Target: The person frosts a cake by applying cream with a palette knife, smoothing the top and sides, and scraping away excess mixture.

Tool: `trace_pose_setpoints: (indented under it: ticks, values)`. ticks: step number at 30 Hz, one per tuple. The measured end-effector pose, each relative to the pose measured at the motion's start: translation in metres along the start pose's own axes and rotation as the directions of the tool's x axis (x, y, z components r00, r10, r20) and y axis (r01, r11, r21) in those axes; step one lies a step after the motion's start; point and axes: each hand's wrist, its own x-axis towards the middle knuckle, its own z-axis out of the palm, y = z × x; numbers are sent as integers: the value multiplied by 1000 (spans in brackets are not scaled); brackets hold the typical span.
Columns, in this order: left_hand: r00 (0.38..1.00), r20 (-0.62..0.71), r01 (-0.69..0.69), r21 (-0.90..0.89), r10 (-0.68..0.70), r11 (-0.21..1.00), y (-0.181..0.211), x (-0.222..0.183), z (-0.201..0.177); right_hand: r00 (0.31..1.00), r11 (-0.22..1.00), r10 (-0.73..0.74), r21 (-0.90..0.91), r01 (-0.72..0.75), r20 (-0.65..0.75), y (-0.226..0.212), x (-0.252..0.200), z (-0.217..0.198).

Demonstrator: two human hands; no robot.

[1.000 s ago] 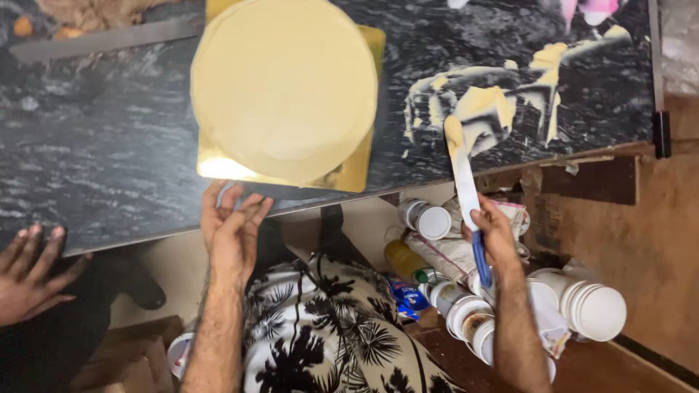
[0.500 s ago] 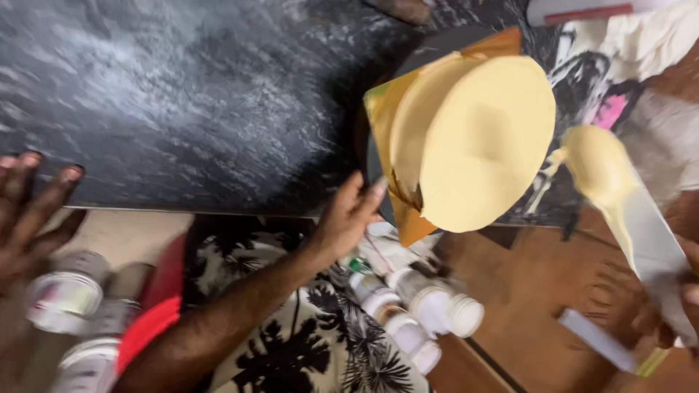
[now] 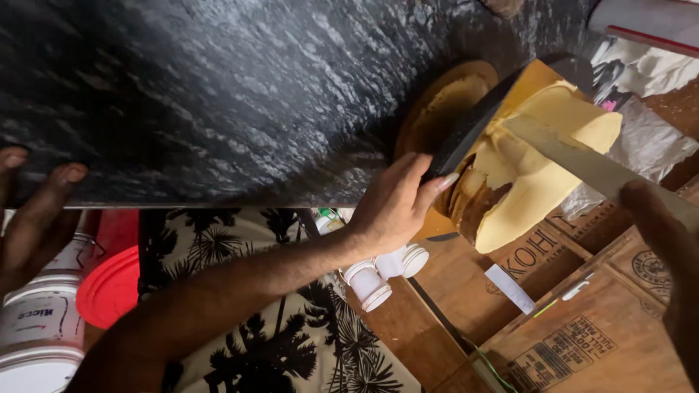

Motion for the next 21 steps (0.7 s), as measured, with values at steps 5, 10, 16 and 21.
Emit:
trace_pose_setpoints:
  ticks: [5,10,16,21]
  values:
    - [1000,2,31,32,-31,999,3,14,-3,991,950,-29,-305,67,128,-63,-24,-26]
    - [998,-54,-15,151,23,988,4,21,1,987,833,-151,-531,157,55,-86,-16,-29]
    - [999,-22,-38,161,42,986,4,22,0,993,934,-118,-338,118,19,-56,-7,-8]
    - [995,-70,-59,205,75,977,3,47,3,997,966,-64,-254,50,-47,-31,-27,10]
